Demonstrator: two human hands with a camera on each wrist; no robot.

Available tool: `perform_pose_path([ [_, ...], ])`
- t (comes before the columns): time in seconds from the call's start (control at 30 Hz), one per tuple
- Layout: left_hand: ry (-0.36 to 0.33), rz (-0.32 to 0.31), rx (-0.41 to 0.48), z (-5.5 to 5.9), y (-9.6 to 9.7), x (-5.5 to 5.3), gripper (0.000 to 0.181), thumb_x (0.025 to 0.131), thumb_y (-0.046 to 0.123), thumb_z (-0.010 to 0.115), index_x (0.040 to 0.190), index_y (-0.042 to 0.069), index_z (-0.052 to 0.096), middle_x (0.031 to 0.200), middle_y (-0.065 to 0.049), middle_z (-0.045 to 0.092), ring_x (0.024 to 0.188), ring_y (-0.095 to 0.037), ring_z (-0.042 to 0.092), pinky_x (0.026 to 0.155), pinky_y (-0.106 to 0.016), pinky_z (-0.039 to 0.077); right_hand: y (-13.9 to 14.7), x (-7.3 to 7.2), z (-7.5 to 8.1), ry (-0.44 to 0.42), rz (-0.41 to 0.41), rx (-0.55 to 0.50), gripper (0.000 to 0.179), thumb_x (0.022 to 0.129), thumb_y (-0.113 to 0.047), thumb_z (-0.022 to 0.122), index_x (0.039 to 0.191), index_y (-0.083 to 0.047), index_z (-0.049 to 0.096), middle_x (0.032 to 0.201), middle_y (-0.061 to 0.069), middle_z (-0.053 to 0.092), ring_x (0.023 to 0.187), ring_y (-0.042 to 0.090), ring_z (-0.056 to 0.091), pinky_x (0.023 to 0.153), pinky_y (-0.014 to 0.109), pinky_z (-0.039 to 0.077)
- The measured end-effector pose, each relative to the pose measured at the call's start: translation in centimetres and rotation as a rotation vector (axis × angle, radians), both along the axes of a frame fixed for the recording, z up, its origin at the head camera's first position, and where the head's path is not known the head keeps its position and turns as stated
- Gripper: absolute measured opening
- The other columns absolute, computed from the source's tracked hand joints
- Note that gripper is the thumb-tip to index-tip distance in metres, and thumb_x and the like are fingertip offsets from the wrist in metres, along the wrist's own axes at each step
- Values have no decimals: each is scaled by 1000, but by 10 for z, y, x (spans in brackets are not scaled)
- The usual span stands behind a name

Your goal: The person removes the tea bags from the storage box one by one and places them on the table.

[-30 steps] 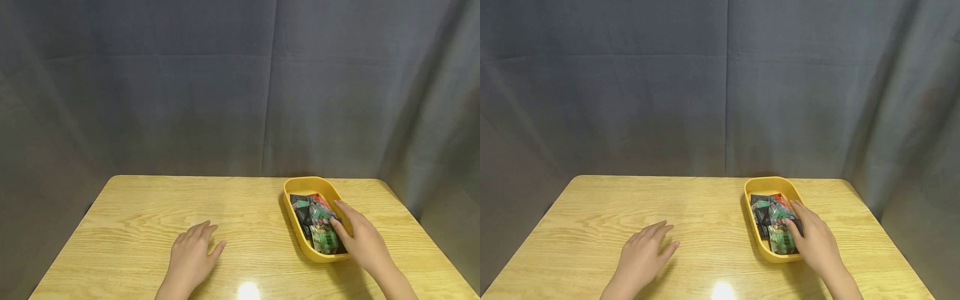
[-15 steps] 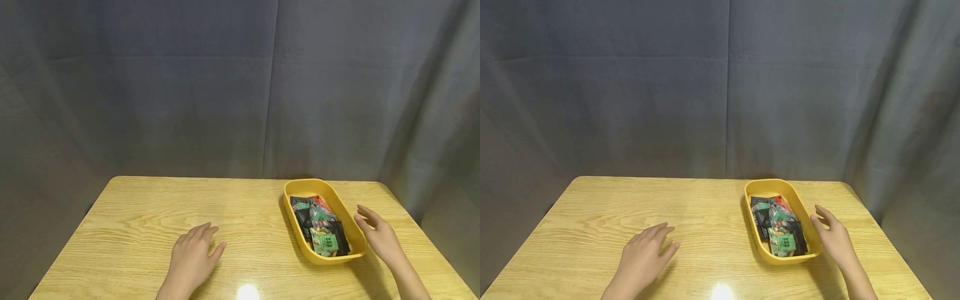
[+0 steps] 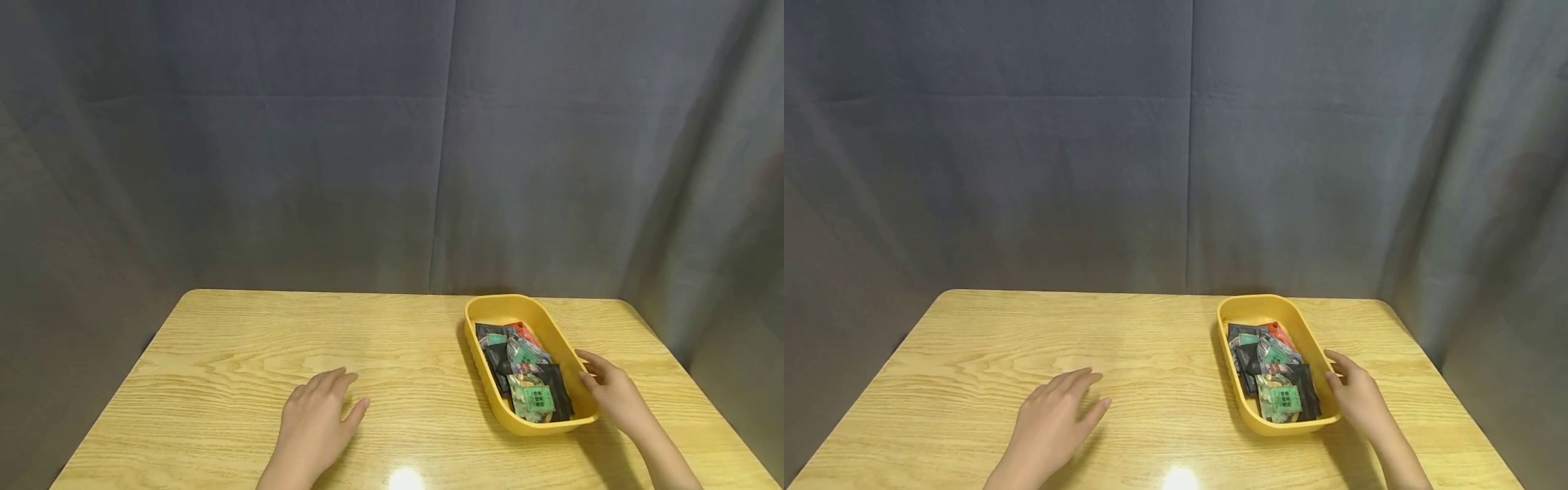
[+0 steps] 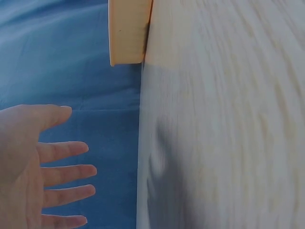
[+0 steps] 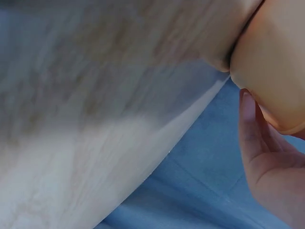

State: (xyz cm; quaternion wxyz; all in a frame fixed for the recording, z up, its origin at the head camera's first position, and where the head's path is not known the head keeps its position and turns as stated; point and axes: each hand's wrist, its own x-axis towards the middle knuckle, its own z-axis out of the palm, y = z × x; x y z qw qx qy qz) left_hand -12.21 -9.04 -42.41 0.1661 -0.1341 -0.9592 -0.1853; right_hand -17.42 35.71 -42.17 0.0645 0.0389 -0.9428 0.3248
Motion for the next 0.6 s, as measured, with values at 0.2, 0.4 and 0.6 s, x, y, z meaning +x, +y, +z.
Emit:
perform_pose_path([
  [0.2,-4,33,-7,1,12,7,42,92,37,69,118,5,69,124,-17,65,114,-36,61,90,-58,51,8,-5,2,-16,43,-24,41,95,9,54,134,20,44,116,45,55,100,53,61,76,43,56],
  [0.4,2,61,-11,3,23,15,41,91,35,71,116,4,70,122,-18,65,113,-37,62,89,-59,51,12,-7,3,-64,62,-70,43,95,6,57,134,19,44,115,44,56,101,52,62,76,40,57],
  [0.6,2,80,-6,4,35,23,40,90,34,71,116,3,70,120,-18,66,112,-37,63,89,-59,51,14,-6,2,-63,102,-84,44,95,7,57,134,21,43,116,44,56,102,52,62,76,39,57],
])
